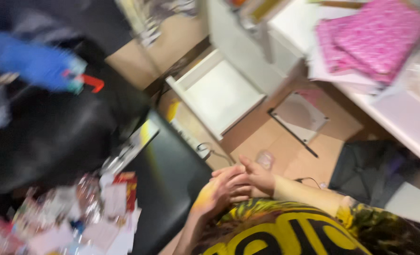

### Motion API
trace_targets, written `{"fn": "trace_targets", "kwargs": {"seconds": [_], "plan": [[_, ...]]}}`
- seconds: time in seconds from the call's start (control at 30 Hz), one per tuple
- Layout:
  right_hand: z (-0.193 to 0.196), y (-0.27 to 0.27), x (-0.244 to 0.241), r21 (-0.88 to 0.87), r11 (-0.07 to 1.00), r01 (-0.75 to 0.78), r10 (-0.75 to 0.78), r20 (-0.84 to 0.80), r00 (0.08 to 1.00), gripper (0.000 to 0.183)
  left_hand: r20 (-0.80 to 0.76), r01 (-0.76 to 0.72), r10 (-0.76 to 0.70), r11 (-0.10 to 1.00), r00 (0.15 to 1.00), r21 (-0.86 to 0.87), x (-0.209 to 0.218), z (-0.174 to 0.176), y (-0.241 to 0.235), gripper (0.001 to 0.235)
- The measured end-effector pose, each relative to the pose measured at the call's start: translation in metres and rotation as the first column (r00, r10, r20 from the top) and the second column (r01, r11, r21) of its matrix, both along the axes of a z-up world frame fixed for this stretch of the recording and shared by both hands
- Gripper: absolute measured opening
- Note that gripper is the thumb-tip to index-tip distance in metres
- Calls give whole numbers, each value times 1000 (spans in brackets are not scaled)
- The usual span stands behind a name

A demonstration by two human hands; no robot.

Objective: The person unpacks bubble wrap and a cardboard insert, then places small green glass bowls into the compartments of the insert. They handle the items one at a time and arrange them in the tray.

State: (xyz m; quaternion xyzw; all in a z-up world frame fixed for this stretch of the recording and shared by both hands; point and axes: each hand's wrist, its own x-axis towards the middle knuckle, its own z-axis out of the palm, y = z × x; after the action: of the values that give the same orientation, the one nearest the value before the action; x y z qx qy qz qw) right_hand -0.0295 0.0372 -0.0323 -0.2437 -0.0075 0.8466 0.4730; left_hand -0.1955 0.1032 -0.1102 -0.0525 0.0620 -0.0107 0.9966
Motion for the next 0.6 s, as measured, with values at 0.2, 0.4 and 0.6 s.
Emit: {"fn": "trace_targets", "kwargs": {"seconds": [0.2,0.4,0.6], "plan": [[67,-20,109,303,909,286,-417,646,639,37,-330,-8,387,659,861,752,45,40,39,80],[106,-120,267,643,765,13,-112,153,-982,54,-618,63,375,821,691,568,109,-28,38,50],[125,-170,308,243,744,622,548,310,-777,94,-738,249,305,807,601,536,204,26,11,36]]}}
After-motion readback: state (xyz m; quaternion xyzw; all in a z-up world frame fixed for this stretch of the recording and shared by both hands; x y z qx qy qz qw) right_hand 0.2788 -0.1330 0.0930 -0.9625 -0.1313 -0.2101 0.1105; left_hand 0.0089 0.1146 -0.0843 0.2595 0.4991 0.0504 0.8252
